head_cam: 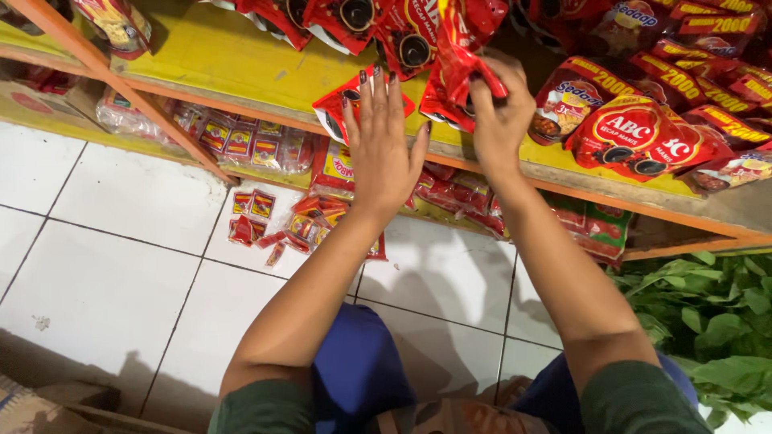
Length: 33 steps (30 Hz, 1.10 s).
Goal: The person organizes spice packets on a shelf by hand, picking up individual packets and groups of packets from the floor and the shelf to rearrange them.
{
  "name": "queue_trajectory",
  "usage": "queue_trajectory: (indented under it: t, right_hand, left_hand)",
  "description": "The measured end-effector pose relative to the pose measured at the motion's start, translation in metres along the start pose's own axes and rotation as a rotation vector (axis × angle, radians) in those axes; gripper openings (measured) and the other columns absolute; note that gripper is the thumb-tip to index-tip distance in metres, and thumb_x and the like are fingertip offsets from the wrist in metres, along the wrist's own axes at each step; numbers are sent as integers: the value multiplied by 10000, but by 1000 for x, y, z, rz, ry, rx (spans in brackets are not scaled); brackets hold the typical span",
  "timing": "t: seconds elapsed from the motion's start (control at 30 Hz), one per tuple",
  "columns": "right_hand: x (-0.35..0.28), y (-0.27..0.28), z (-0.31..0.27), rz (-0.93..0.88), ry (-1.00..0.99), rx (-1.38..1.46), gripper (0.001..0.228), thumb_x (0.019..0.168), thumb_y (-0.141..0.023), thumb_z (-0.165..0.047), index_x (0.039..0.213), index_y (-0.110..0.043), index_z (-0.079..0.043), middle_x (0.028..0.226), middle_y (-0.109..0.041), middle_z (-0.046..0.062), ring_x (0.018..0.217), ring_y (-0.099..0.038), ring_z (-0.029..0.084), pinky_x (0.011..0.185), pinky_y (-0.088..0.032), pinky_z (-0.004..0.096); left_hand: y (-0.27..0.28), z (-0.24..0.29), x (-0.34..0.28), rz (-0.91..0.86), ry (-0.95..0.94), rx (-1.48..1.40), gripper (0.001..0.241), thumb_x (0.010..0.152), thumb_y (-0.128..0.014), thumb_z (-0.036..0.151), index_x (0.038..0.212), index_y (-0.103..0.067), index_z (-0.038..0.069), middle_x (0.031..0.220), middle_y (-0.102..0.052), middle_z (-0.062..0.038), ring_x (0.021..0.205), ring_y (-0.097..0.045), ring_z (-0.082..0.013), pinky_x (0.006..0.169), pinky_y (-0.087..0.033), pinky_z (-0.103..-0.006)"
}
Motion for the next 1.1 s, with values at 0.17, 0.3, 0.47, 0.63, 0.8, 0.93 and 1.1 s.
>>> queue_trajectory:
  t: [0.17, 0.3, 0.47, 0.63, 0.8, 0.93, 1.1]
  right_hand:
    - [-57, 9, -59, -72, 222, -102, 357, 861, -688, 47, 1202, -690, -57, 1360, -609, 176, 1269, -613, 342, 1099, -520, 416]
    - [-100, 2, -98, -411, 256, -165, 572, 710, -849, -18, 1245, -659, -91, 1435, -497, 172, 1331, -495, 356, 1070, -475, 457]
    - [-118, -6, -91, -384, -355, 704, 941, 758, -849, 1, 1508, -369, -304, 1505, -453, 44, 1315, -534, 175, 1057, -510, 303]
    - [-130, 2, -42, -459, -646, 646, 494, 879, -806, 11, 1323, -615, -93, 1268, -675, 49, 1141, -655, 138, 999, -552, 325]
    - [-152, 10, -20, -504, -642, 558, 399, 874, -797, -39, 1247, -655, -32, 1123, -746, 12, 1028, -695, 105, 926, -572, 315]
    - [-157, 9, -16, -643, -712, 483, 580, 751, -870, -100, 1272, -619, -54, 1138, -712, 5, 1032, -674, 113, 900, -572, 326]
    - [-151, 21, -6, -710, -633, 340, 571, 805, -884, -144, 1304, -625, -47, 1223, -712, 33, 1132, -672, 135, 1001, -570, 339]
  left_hand:
    - [22, 4, -48, -69, 195, -844, 722, 1024, -532, 212, 1645, -242, -14, 1625, -432, -201, 1466, -483, -259, 1208, -390, -398]
    - [21, -5, -78, 8, 551, -1289, 419, 1071, -588, 209, 1408, -545, -36, 1291, -666, -109, 1140, -623, -162, 1010, -499, -328]
    - [12, -6, -85, -5, 574, -1249, 250, 1036, -645, 164, 1211, -687, -10, 1054, -754, -49, 912, -682, -127, 819, -571, -324]
    - [20, 4, -81, 145, -3, -864, 180, 1036, -695, 114, 1160, -701, -16, 1129, -716, -65, 1010, -696, -141, 909, -556, -302]
    - [7, -4, -86, -12, 318, -1174, 203, 1035, -695, 183, 1100, -713, -9, 977, -741, -26, 875, -652, -86, 818, -547, -266]
    - [-7, -7, -89, -50, 531, -1532, 271, 1009, -678, 264, 1049, -727, 1, 943, -766, -35, 826, -690, -93, 771, -571, -276]
    - [-5, -27, -79, -265, 318, -1302, 223, 1025, -692, 166, 1130, -725, -28, 1009, -747, -30, 908, -673, -76, 816, -571, -271]
Point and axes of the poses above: each hand's wrist, its own x-axis towards the middle knuckle, its own y-axis out of the back of the hand, z = x × y, the point moved 3 cm from there along x, towards the middle knuckle
